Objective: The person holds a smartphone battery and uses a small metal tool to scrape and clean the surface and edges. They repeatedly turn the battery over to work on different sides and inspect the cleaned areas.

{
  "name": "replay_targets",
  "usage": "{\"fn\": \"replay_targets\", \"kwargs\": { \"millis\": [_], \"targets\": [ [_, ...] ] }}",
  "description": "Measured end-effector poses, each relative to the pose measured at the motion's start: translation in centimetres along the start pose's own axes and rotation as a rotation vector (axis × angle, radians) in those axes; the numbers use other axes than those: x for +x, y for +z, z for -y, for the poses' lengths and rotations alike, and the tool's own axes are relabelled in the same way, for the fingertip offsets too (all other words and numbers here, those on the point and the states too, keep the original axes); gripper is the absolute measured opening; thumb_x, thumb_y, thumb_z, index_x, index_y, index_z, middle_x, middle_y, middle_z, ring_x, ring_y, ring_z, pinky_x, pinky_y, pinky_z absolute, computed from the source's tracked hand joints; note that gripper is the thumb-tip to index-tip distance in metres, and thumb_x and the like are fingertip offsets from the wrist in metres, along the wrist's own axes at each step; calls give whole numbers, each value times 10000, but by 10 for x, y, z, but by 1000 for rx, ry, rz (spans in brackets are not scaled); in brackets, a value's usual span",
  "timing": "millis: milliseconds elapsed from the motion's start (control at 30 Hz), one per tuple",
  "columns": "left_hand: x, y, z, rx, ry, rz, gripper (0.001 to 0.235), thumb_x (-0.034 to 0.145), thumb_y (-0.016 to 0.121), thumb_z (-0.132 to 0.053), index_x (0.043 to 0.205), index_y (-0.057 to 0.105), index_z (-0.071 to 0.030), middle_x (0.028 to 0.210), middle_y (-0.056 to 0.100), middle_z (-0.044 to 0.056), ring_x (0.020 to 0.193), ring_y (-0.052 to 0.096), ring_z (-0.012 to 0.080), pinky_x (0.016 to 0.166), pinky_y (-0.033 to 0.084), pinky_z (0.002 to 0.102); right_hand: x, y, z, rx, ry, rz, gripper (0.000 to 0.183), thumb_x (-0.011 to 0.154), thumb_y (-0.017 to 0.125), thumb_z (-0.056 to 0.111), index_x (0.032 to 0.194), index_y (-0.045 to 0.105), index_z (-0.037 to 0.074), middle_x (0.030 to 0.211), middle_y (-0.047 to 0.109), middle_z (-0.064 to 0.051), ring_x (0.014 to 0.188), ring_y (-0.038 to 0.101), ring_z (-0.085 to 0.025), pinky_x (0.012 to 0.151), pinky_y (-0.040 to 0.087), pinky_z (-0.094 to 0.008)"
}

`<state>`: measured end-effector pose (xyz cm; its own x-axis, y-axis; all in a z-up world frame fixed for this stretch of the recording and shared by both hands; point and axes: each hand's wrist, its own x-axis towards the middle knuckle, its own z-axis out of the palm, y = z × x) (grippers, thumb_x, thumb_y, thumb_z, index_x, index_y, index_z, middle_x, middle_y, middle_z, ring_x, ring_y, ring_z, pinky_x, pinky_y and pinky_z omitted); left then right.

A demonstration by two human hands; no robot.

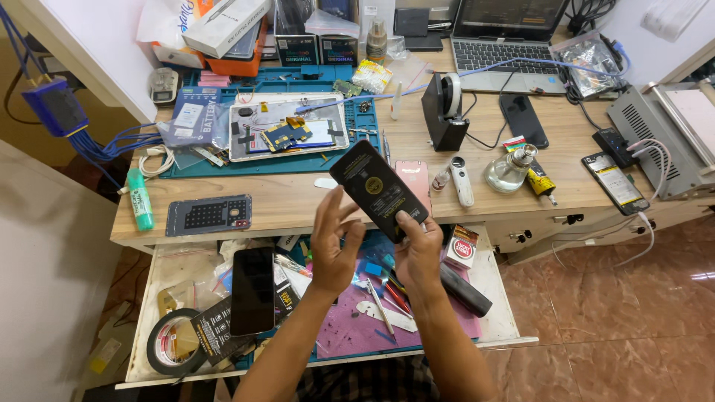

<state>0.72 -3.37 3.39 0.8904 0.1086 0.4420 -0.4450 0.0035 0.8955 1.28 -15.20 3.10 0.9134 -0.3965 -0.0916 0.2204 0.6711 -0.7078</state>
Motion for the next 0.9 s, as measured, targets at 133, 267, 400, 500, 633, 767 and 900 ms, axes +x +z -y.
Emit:
{"fn": "replay_targets", "kwargs": {
  "millis": [133, 267, 400, 500, 633, 767, 900],
  "targets": [
    [3, 17, 2, -89, -68, -19, 531, 796, 657, -51, 1295, 480, -66, 1093, 614, 214, 905, 645, 232, 706, 562, 263, -20, 9, -10, 8, -13, -48, 106, 748, 640, -73, 843, 596, -61, 697, 625, -153, 629, 656, -225, 597, 558, -328],
    [8, 8, 15, -251, -132, -36, 550, 748, 690, 1, 1264, 499, -12, 1072, 629, 202, 928, 599, 158, 762, 541, 273, -18, -12, -16, -62, -6, -16, 123, 748, 666, -31, 858, 610, -42, 692, 629, -112, 598, 625, -168, 565, 525, -280],
    [16, -8, 20, -310, -187, -70, 557, 722, 668, 75, 1246, 486, 29, 1037, 624, 216, 902, 617, 187, 767, 554, 305, -11, -38, 35, -465, -174, 221, 202, 793, 624, 88, 965, 654, -14, 739, 597, -79, 609, 477, -99, 578, 426, -223],
    [16, -17, 27, -357, -225, -88, 564, 716, 656, 96, 1249, 478, 42, 1028, 619, 220, 900, 628, 215, 776, 553, 321, 21, -50, 103, -830, -403, 177, 195, 849, 538, 29, 984, 677, 45, 820, 639, -81, 679, 521, -114, 660, 459, -236],
    [10, -22, 33, -396, -295, -84, 568, 705, 645, 114, 1246, 482, 51, 990, 621, 229, 863, 641, 252, 754, 563, 369, 82, -63, 172, -1106, -795, 134, 249, 904, 483, -95, 1150, 521, -96, 997, 572, -243, 897, 558, -331, 801, 468, -381],
    [7, -20, 28, -435, -331, -59, 576, 697, 644, 110, 1246, 479, 58, 976, 618, 238, 856, 640, 278, 741, 566, 395, 152, -101, 186, -1361, -726, 59, 235, 833, 655, -18, 1061, 610, -51, 995, 604, -174, 997, 581, -308, 863, 434, -379],
    [6, -23, 37, -424, -352, -52, 568, 705, 633, 113, 1248, 480, 57, 977, 617, 231, 864, 637, 277, 744, 559, 401, 192, -123, 183, -1769, -836, 234, 82, 826, 691, 67, 898, 700, 105, 834, 642, -66, 807, 635, -253, 761, 486, -346]
  ]
}}
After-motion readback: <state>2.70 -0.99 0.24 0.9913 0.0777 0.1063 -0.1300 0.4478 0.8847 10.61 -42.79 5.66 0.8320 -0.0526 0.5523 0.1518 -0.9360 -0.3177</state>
